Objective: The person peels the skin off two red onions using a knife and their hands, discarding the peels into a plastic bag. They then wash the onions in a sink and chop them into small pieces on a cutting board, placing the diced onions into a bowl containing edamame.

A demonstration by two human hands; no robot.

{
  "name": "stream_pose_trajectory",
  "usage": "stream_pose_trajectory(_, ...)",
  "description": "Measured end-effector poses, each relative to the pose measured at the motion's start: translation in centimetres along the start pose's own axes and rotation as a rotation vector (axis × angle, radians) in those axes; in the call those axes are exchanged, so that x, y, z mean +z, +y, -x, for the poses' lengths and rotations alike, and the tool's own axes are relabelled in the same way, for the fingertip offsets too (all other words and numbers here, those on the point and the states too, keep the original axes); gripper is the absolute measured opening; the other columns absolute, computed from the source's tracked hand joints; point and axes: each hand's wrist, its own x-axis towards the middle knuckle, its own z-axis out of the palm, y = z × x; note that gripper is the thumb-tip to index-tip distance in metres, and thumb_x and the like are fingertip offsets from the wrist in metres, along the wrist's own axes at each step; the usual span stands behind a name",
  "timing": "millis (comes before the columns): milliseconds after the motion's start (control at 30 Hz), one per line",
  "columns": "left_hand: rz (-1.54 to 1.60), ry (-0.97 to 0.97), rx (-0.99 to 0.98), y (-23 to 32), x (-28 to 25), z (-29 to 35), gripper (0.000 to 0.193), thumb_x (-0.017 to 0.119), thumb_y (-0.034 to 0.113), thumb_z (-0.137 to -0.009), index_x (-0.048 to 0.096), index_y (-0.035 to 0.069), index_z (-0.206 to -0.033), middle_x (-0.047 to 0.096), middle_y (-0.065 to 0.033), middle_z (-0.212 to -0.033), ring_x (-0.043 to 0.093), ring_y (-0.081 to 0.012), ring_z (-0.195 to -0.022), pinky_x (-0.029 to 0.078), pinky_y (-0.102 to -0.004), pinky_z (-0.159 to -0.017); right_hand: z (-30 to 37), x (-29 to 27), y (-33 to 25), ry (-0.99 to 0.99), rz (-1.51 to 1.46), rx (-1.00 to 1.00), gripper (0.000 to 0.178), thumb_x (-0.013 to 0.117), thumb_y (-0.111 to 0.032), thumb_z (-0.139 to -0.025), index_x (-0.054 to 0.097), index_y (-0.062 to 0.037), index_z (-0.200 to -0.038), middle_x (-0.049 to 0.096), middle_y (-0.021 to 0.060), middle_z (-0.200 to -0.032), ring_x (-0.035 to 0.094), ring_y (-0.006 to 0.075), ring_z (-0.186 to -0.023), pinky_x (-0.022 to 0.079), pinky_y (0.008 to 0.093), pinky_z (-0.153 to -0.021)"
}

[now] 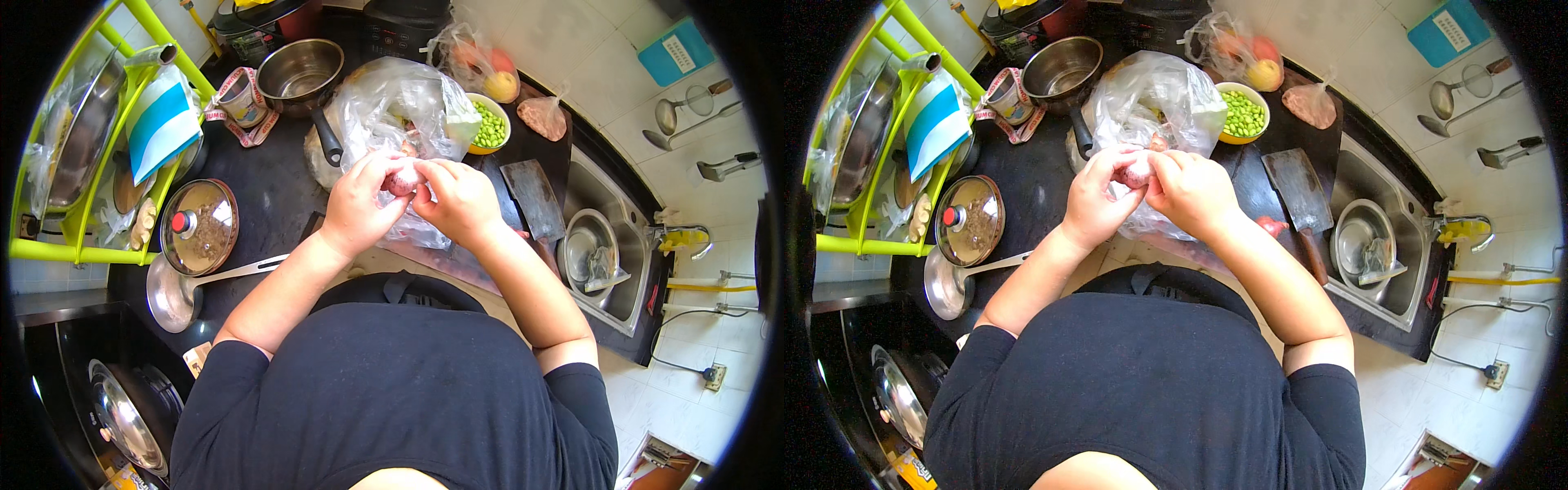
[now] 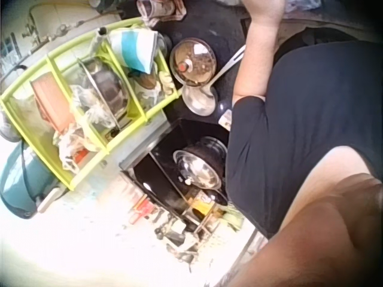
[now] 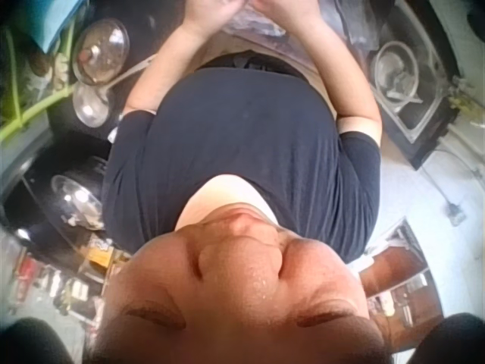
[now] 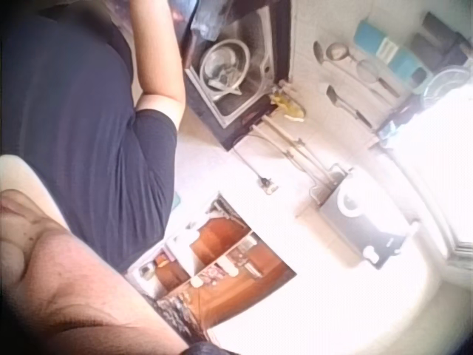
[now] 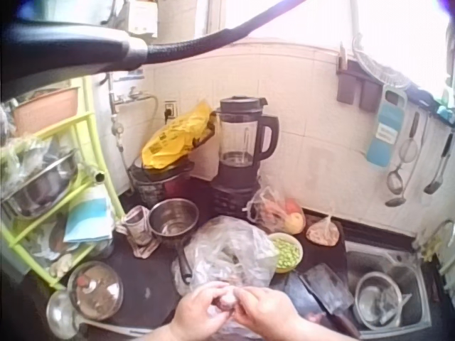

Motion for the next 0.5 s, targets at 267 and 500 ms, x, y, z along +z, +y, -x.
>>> stream_pose_trajectory(267,0.707,0.008,-0.371,-2.1,0.3,0.2,0.042,0.067,-0.005,-0.075,0.048,0.003,-0.112,0.057,-0.011,-0.11,0.059,-0.0173,-0.099,0.051,-0.031,-0.083,-1.8,1.3,2.8,-0.071,-0.879,0.697,0.02,0.054,-0.01,-0.088,0.061,0.0025,-0.102,0.066,0.0081,-0.084,0.061,0.0115,-0.067,0.051,0.0242,-0.061)
stream_pose_trajectory(500,1.037,0.081,-0.538,-2.0,-0.6,-0.9,0.043,0.064,-0.003,-0.08,0.044,0.001,-0.118,0.055,-0.0149,-0.113,0.059,-0.0228,-0.099,0.052,-0.0426,-0.087,-2.2,3.8,4.8,0.05,-0.255,0.356,0.03,0.055,-0.02,-0.09,0.058,0.0017,-0.111,0.061,0.0047,-0.079,0.058,0.0118,-0.066,0.05,0.0267,-0.064)
